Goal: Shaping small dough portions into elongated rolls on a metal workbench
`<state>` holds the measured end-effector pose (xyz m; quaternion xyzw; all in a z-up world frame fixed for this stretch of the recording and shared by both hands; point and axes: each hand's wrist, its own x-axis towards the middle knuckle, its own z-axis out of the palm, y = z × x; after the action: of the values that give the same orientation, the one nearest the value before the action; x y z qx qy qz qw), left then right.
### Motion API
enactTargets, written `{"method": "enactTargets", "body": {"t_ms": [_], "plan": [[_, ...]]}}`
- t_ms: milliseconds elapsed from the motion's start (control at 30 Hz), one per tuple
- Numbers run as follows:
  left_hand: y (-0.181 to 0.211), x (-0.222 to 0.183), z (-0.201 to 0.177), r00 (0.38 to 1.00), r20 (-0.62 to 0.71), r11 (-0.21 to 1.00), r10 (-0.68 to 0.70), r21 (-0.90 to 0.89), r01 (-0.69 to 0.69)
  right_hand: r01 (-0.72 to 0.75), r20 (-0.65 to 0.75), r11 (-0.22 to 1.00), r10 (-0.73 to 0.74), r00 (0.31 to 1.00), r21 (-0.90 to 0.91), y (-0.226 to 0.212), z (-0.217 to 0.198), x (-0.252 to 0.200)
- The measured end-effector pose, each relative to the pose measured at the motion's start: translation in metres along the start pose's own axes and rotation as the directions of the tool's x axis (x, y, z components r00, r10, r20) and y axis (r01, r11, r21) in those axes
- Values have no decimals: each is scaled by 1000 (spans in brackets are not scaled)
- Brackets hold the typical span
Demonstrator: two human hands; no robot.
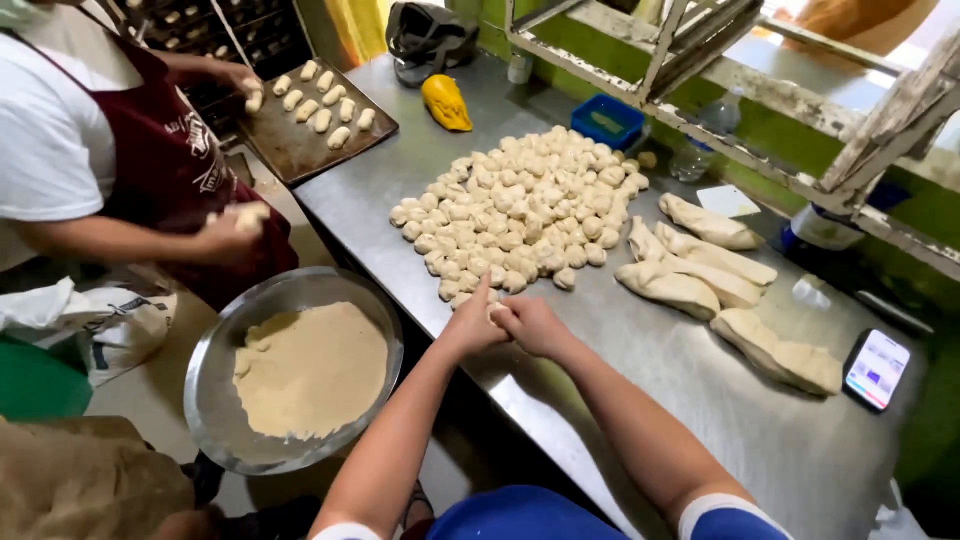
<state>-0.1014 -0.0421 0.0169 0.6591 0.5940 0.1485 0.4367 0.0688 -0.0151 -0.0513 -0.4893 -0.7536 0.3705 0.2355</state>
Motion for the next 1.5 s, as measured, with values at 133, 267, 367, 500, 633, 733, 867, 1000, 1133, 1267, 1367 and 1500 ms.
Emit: {"method": "enactTargets", "body": {"t_ms": [133, 267, 367, 500, 633, 733, 867, 1000, 1133, 1267, 1367, 1500], "plan": [[-35, 37, 25, 998, -60, 999, -12, 36, 14, 123, -173, 992, -117, 978, 28, 19, 17, 7], [-55, 94, 58, 993, -119, 862, -17, 501, 75, -309, -27, 951, 309, 951, -26, -11, 13, 23], [-57, 92, 58, 1000, -27, 773, -4, 634, 21, -394, 53, 902, 408, 911, -176, -34, 13, 14], [-117, 130, 36, 996, 11, 713, 85, 698, -68, -189, 296, 982, 176, 939, 14, -27, 21, 9], [-69, 52, -58, 995, 95, 810, 32, 580, -82, 6, 5, 987, -7, 1000, 163, -64, 14, 13], [-88, 53, -58, 959, 203, 922, 200, 292, -254, -55, -87, 976, 37, 996, -212, -64, 43, 22], [-91, 29, -71, 946, 155, 955, 284, 45, -294, -217, -370, 971, 239, 898, 100, -53, 86, 31], [-113, 74, -35, 975, 104, 873, 194, 434, -220, -376, -273, 923, 382, 883, 78, -34, 88, 56], [-116, 71, -24, 970, 150, 834, 189, 497, -240, -268, -113, 905, 244, 963, -331, -86, 69, 56], [-108, 77, -42, 983, 156, 741, 101, 647, -179, 112, 226, 957, -51, 973, -267, -82, 52, 34], [-140, 120, -29, 994, 111, 759, -1, 647, -72, 408, 145, 909, -394, 908, -84, -105, 53, 11], [-35, 26, -34, 984, 120, 838, -134, 543, 48, -14, -89, 891, -30, 996, -453, -55, 3, 15]]}}
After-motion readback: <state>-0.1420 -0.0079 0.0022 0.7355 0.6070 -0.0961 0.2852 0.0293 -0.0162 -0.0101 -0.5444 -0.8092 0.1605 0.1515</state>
